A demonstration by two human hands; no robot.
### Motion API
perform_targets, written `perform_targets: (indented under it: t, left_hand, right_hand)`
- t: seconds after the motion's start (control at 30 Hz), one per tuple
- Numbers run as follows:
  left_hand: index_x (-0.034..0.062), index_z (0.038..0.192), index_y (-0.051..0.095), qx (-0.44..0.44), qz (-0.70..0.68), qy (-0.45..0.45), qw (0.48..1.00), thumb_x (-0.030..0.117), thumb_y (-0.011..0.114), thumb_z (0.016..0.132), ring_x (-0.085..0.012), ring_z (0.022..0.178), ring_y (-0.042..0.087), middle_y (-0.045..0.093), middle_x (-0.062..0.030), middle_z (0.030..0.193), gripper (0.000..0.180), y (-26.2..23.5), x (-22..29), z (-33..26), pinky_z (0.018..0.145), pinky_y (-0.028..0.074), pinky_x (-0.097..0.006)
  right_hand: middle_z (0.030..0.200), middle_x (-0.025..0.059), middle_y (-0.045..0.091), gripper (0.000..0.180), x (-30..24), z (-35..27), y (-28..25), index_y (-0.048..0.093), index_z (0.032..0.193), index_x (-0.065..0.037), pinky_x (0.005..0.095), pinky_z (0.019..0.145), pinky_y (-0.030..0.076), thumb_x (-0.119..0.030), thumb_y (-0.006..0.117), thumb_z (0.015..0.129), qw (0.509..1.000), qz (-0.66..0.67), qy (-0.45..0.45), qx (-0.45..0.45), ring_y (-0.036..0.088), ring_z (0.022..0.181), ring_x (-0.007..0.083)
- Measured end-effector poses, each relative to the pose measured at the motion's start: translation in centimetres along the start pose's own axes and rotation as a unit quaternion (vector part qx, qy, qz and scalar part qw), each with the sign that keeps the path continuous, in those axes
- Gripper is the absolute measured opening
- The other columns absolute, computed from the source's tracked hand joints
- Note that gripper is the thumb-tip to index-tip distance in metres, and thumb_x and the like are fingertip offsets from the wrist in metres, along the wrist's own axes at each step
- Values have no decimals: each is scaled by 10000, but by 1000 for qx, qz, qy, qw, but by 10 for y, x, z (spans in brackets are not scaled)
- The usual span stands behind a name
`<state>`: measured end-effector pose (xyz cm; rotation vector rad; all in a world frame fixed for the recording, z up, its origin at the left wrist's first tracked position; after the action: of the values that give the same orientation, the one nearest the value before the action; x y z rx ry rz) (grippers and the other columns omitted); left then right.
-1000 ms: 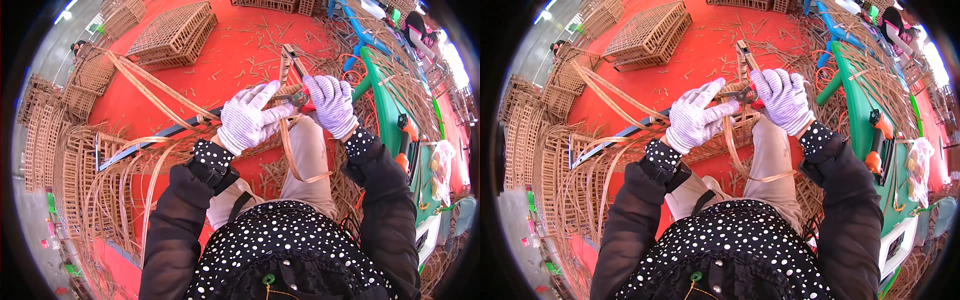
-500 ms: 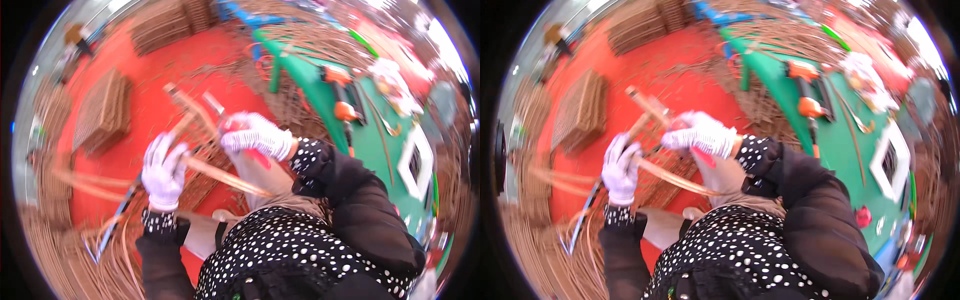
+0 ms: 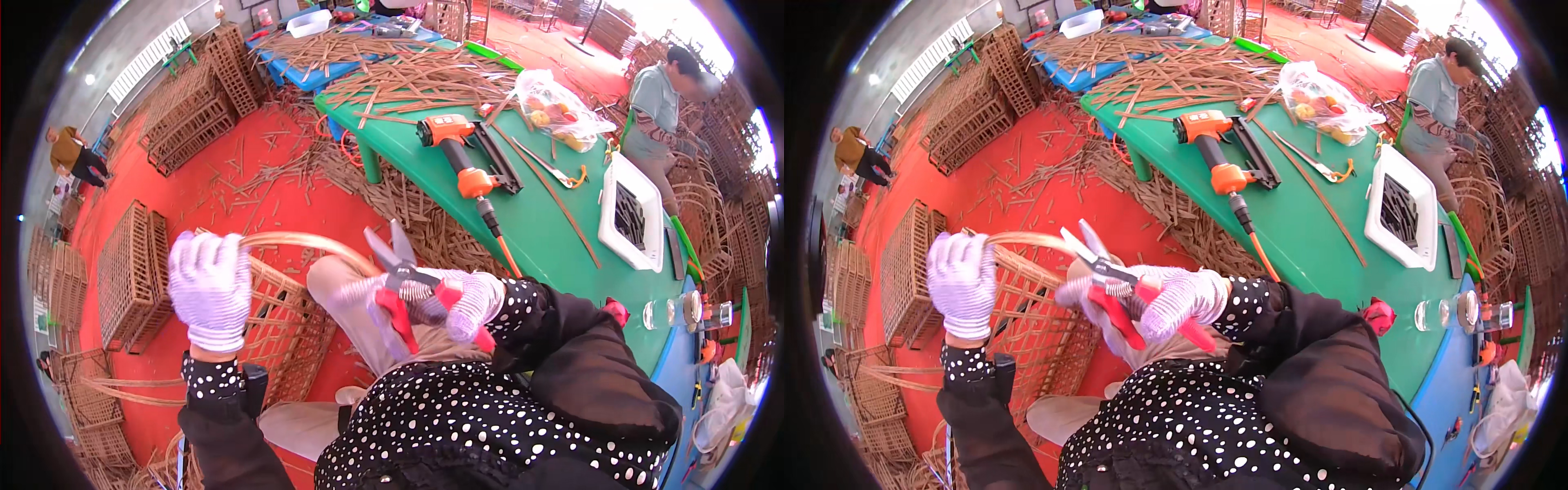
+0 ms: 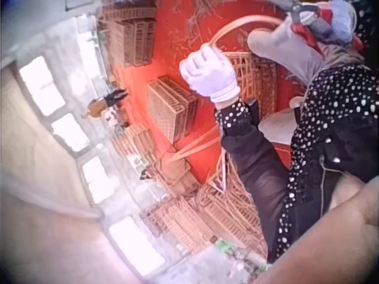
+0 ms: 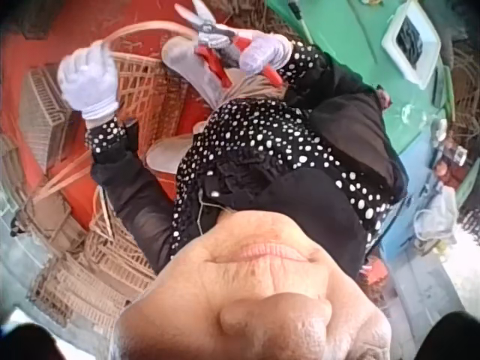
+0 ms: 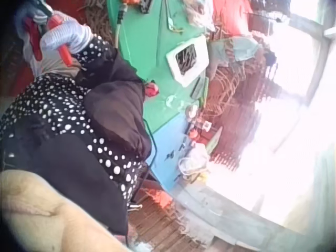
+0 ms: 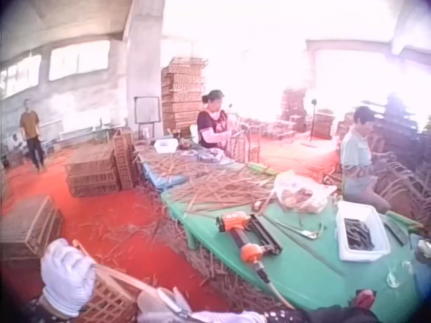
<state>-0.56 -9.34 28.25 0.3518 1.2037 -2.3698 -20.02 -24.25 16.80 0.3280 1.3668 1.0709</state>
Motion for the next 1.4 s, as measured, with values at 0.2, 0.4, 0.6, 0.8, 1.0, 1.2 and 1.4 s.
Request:
perform_targets:
  t: [0.2, 0.4, 0.6, 0.8, 1.0, 1.2, 1.4]
  left_hand:
    - [73, 812, 555, -19, -111, 87, 990, 178, 613, 743, -267, 786, 520, 509, -78, 729, 139, -6, 48, 58, 851, 406, -416]
    - [80, 701, 572, 13, -175, 51, 983, 203, 635, 741, -264, 615, 555, 548, -67, 612, 144, -5, 101, 83, 542, 432, -401]
    - [81, 1008, 565, -1, -304, 27, 952, 330, 615, 794, -243, 635, 543, 562, -48, 675, 332, -14, 106, 99, 584, 432, -375]
    - [50, 948, 601, -142, -195, -174, 955, 324, 564, 831, -299, 817, 592, 630, -118, 876, 300, 19, 6, 5, 729, 460, -366]
    - [8, 1015, 587, -195, -178, -332, 905, 298, 488, 896, -311, 911, 594, 618, -170, 980, 328, 31, -61, -136, 801, 454, -374]
    - [-6, 1052, 564, -236, -233, -321, 887, 293, 525, 876, -326, 866, 600, 617, -192, 922, 348, 11, -44, -141, 766, 462, -364]
    - [1, 1062, 555, -252, -159, -320, 899, 280, 570, 844, -322, 815, 609, 620, -177, 897, 354, 18, -45, -145, 724, 476, -371]
  right_hand:
    - [1052, 77, 479, 901, -50, 3, 33, 293, 1310, -61, 338, 861, 409, -305, 785, 596, 941, -259, -189, 112, 525, 956, 206]
    - [1125, 171, 517, 376, -142, -4, 52, 517, 1087, -8, 382, 814, 438, -248, 595, 808, 937, -80, -330, 83, 565, 883, 256]
    - [812, 73, 602, 393, -231, -50, 14, 556, 915, -39, 235, 570, 459, -412, 595, 798, 763, -408, -185, 466, 519, 579, 107]
    - [809, 114, 622, 637, -224, -185, -93, 586, 1058, -23, 336, 684, 469, -592, 464, 797, 419, -611, 165, 652, 609, 811, 217]
    - [1065, 147, 586, 405, -224, -352, -164, 630, 992, -96, 374, 818, 435, -431, 514, 796, 177, -630, 123, 746, 560, 963, 330]
    - [959, 153, 611, 328, -185, -307, -122, 641, 929, -94, 376, 806, 450, -362, 637, 740, 177, -697, 263, 643, 572, 933, 314]
    - [879, 170, 622, 363, -201, -259, -110, 653, 867, -71, 415, 752, 461, -411, 561, 779, 216, -639, 459, 578, 599, 838, 319]
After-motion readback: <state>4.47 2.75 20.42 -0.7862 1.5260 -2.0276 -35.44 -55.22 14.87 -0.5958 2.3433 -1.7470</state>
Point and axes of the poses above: each hand's wrist, its own z-axis towards the middle knuckle, its own y-axis out of the palm, x = y × z, the point moved 1 cm from there along z, towards the middle knuckle
